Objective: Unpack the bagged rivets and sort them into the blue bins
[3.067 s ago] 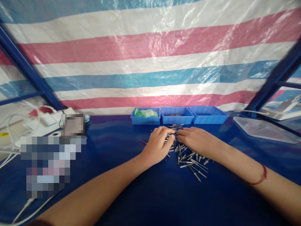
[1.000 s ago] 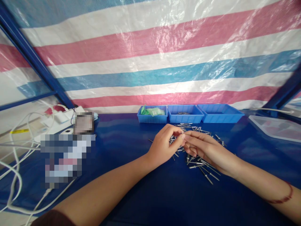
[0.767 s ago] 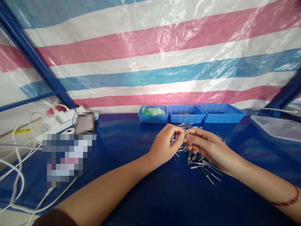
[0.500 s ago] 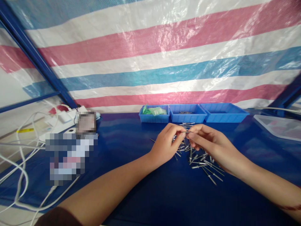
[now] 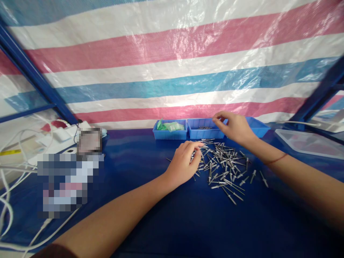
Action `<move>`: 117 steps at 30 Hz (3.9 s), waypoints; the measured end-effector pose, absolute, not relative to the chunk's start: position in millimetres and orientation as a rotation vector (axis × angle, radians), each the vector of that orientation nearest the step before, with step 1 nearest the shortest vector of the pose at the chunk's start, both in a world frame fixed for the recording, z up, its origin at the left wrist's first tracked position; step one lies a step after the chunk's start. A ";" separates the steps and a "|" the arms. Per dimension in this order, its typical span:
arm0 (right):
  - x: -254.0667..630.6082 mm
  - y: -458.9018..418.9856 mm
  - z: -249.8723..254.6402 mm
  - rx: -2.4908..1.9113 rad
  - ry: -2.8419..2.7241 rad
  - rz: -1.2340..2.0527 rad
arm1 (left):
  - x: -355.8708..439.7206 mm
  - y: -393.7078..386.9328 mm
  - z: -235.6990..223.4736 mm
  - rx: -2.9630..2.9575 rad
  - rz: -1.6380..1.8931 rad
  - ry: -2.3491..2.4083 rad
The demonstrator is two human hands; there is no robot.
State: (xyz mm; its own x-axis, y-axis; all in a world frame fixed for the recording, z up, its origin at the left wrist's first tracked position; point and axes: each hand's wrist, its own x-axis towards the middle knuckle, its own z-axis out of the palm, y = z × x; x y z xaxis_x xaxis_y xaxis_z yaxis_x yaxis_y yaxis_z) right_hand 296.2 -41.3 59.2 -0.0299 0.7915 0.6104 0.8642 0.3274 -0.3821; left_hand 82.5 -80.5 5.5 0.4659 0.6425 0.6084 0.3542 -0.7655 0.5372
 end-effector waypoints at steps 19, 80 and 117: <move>307.9 -89.7 33.5 -1.178 -2.609 0.070 | 84.8 -78.7 6.6 2.419 1.123 0.838; 254.1 -129.2 29.2 -1.047 -1.590 0.705 | 80.7 -81.3 10.6 2.304 1.424 0.646; 333.8 -105.0 20.6 -1.344 -2.360 0.171 | 71.2 -68.4 20.2 2.145 1.369 0.963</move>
